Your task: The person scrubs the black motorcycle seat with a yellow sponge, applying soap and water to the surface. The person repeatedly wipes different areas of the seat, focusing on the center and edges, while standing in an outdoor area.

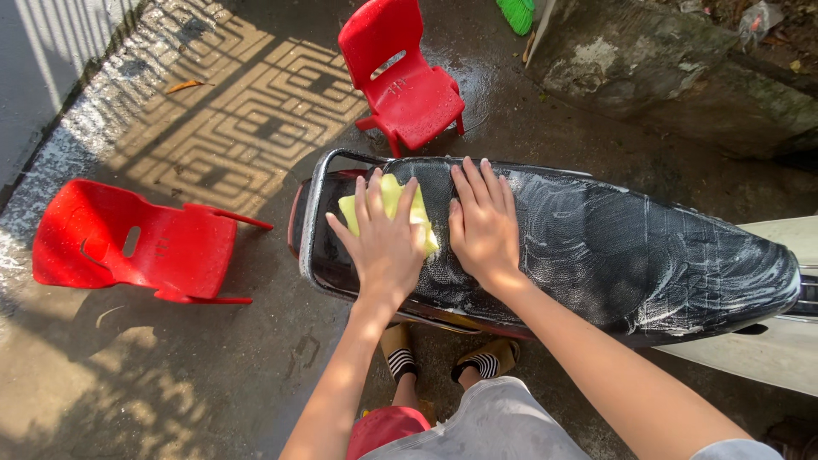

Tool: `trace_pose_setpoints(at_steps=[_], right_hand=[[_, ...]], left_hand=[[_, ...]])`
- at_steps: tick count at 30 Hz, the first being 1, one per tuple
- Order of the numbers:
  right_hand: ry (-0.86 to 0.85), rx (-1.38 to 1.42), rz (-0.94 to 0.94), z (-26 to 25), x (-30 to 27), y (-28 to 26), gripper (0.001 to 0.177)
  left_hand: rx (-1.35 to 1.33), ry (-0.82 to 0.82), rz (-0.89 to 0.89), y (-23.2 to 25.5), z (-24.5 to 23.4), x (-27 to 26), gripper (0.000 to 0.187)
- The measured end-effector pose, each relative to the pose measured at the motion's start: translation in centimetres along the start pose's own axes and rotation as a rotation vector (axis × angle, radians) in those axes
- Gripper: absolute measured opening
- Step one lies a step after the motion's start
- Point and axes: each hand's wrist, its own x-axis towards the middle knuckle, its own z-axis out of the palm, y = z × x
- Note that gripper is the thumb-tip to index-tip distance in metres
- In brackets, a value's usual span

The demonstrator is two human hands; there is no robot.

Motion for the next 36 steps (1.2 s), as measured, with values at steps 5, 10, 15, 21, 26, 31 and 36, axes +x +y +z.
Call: trace_pose_setpoints(at_steps=[5, 10, 15, 21, 26, 31, 36], right_hand=[[0.039, -0.007, -0.015, 0.0, -0.1, 0.0, 0.039], [0.051, -0.011, -0.015, -0.1, -0.1, -0.1, 0.038], [0.048, -0.007, -0.007, -0.3, 0.0, -0.3, 0.038], [0.039, 0.006, 0.003, -0.4, 0.0, -0.3, 0.039], [0.053, -0.006, -0.015, -0.5, -0.5, -0.6, 0.039], [0.084, -0.004, -0.048, -0.6, 0.1, -0.4, 0.038], [0.084, -0.012, -0.032, -0.3, 0.1, -0.2, 0.038]], left_hand=[[-0.023, 0.159, -0.039, 0.4, 0.9, 1.2, 0.047], [0.039, 0.198, -0.025, 0.4, 0.7, 1.1, 0.060], [0.072, 0.167, -0.043, 1.1, 0.1, -1.7, 0.057], [-0.300, 0.050, -0.021, -1.7, -0.5, 2.2, 0.061], [-0.472, -0.018, 0.049, -4.1, 1.1, 5.2, 0.057], [-0.349, 0.033, 0.120, -2.6, -1.0, -1.9, 0.056], [-0.341, -0.010, 0.082, -2.9, -1.2, 1.1, 0.059]])
